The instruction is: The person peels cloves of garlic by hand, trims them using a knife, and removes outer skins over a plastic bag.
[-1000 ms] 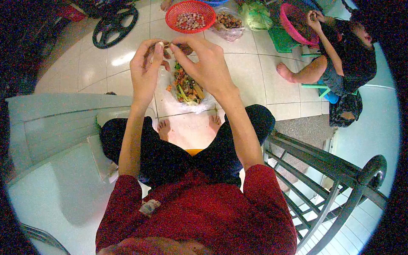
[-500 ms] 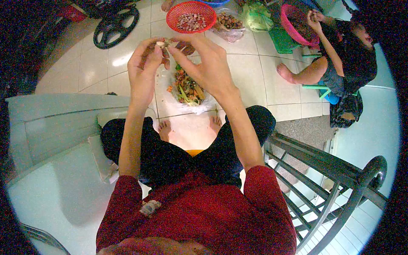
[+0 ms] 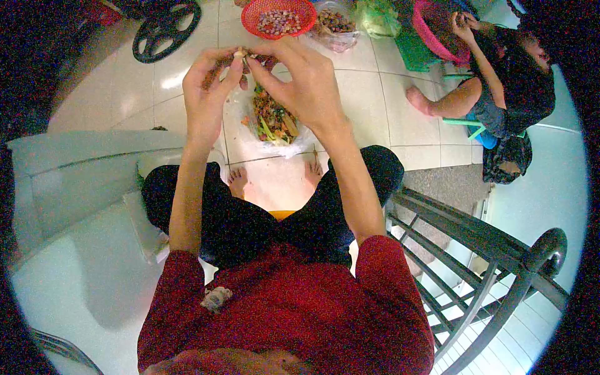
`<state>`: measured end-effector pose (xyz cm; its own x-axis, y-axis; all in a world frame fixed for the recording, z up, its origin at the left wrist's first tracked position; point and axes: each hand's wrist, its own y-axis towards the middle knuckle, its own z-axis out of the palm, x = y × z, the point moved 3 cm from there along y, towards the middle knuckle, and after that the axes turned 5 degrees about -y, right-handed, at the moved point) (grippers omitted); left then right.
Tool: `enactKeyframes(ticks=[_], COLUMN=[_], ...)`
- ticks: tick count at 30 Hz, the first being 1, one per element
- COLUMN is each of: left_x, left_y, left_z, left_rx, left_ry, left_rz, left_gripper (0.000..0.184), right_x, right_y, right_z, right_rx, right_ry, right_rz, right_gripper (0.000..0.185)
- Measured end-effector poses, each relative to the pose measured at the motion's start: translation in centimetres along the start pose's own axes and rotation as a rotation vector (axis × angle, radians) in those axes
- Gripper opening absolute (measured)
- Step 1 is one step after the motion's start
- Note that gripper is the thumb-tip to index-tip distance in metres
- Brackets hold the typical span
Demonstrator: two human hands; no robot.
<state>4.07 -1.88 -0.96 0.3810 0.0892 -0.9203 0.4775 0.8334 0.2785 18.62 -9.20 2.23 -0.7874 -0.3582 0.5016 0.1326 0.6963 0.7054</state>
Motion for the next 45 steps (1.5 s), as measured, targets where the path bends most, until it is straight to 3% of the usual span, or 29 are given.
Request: enactKeyframes(ticks=[20,28,45], left_x=[0.35,0.47,0.08], left_y=[-0.03,0.02,0.03], left_z=[-0.31,-0.37,-0.08], left_rx=[-0.039,-0.088,-0.040], left_ry=[-0.112,-0.182,-0.156], left_rz=[-0.081,-0.137,-0.142], left_gripper=[0.013,0.024,0.028], right_x=[0.03,-0.16,-0.11], right_y=[-0.04,-0.08,0.26], right_z=[0.05,0.00,-0.20], right_rx=[0.024,0.043,0.009], right_ry=[0.028,-0.031,0.034], right_rz=[0.005,-0.018,0.058], right_gripper=[0.017,0.019,0.021])
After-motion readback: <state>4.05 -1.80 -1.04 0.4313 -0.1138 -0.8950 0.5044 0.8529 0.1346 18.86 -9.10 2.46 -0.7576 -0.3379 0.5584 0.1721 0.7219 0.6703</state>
